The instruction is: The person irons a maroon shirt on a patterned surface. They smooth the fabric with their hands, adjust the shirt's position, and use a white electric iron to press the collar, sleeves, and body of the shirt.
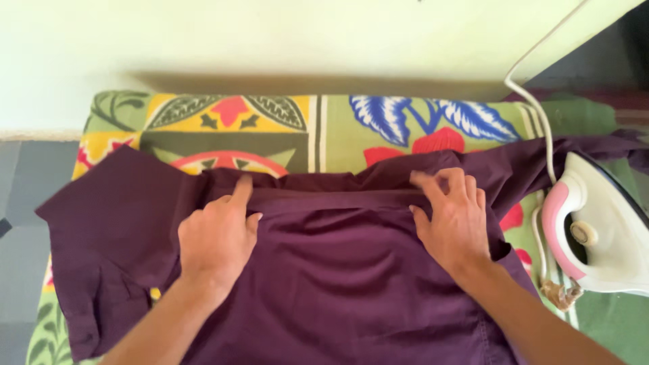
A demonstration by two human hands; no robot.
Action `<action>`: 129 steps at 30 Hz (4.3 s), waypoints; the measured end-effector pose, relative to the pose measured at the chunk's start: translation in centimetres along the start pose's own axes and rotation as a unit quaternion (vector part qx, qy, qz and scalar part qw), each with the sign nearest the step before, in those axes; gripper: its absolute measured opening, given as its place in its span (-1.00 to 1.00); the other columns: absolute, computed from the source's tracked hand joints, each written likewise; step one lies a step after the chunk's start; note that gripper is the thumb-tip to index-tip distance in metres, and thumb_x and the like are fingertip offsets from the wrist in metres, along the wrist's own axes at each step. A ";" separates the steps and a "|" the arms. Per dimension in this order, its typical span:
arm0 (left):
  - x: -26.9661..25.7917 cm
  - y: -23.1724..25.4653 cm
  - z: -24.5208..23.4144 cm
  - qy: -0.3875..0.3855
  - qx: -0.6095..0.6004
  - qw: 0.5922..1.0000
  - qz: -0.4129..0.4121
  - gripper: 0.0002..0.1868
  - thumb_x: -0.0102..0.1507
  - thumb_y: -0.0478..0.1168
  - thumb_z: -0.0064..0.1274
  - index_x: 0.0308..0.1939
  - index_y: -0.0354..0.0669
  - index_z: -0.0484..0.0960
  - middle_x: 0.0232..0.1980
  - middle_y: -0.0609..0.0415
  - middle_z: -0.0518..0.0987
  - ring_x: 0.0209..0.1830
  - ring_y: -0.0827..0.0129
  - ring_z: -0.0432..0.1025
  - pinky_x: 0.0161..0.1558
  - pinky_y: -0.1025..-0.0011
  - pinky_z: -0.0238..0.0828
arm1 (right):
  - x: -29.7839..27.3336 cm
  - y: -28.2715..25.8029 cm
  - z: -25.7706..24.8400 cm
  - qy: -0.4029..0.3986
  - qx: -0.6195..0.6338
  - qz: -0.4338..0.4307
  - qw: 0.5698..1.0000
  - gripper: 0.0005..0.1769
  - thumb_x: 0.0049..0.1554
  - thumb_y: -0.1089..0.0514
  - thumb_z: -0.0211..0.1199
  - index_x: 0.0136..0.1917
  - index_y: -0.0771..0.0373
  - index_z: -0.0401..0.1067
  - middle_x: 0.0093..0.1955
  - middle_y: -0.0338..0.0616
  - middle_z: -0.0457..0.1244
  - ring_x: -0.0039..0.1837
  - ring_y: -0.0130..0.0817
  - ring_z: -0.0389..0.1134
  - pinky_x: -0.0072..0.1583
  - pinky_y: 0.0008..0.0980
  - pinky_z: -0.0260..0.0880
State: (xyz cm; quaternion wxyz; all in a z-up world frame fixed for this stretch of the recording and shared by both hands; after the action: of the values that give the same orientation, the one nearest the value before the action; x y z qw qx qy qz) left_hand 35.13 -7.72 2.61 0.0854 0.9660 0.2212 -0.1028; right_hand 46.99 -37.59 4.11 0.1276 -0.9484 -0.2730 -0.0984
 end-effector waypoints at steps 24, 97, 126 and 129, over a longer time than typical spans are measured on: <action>10.3 -2.3 -4.3 -0.157 -0.187 0.957 0.158 -0.70 0.23 -0.01 0.16 -0.24 -0.19 0.66 -0.33 -0.01 0.70 -0.29 0.20 0.63 -0.14 0.21 0.52 | 9.3 6.4 2.0 -0.388 0.188 0.182 0.884 -0.61 0.05 -0.05 0.37 0.00 0.29 0.64 -0.11 0.02 0.45 -0.02 -0.10 0.47 0.04 -0.16 0.38; -10.6 -16.0 -3.0 0.054 -0.050 0.983 -0.167 -0.48 0.16 -0.13 0.23 0.19 -0.19 0.61 0.05 -0.24 0.61 0.10 -0.19 0.45 0.09 0.00 0.39 | -12.3 12.6 -11.1 -0.141 -0.145 0.279 0.939 -0.38 0.01 0.06 0.45 0.33 0.22 0.45 0.23 0.17 0.31 0.22 0.12 0.37 0.20 0.00 0.41; -2.0 6.1 3.1 -0.053 -0.139 0.988 0.038 -0.57 0.24 -0.19 0.07 0.15 -0.28 0.44 0.12 -0.17 0.47 0.14 -0.02 0.39 0.03 0.16 0.51 | -2.6 -1.8 2.3 -0.238 0.161 0.159 0.944 -0.46 0.06 0.10 0.31 0.28 0.24 0.32 0.22 0.11 0.23 0.30 0.08 0.25 0.25 -0.04 0.31; -1.8 6.7 2.7 0.014 -0.101 0.994 0.044 -0.39 0.18 -0.22 0.11 0.29 -0.33 0.34 0.18 -0.22 0.39 0.18 -0.04 0.34 0.09 0.11 0.42 | -1.0 -2.0 2.3 -0.172 0.099 0.181 0.963 -0.44 0.09 0.11 0.30 0.32 0.28 0.28 0.26 0.12 0.20 0.33 0.10 0.20 0.30 -0.03 0.28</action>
State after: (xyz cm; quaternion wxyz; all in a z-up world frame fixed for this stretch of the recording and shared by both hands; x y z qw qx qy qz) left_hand 36.09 -14.98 1.22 0.1838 0.9627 0.1886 -0.0623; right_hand 45.33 -35.78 2.05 0.1874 -0.9673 -0.1234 0.1179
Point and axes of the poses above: each hand's wrist, its own x-axis towards the middle knuckle, its own z-axis out of the palm, y = z × x, the point moved 5 cm from there along x, towards the middle knuckle
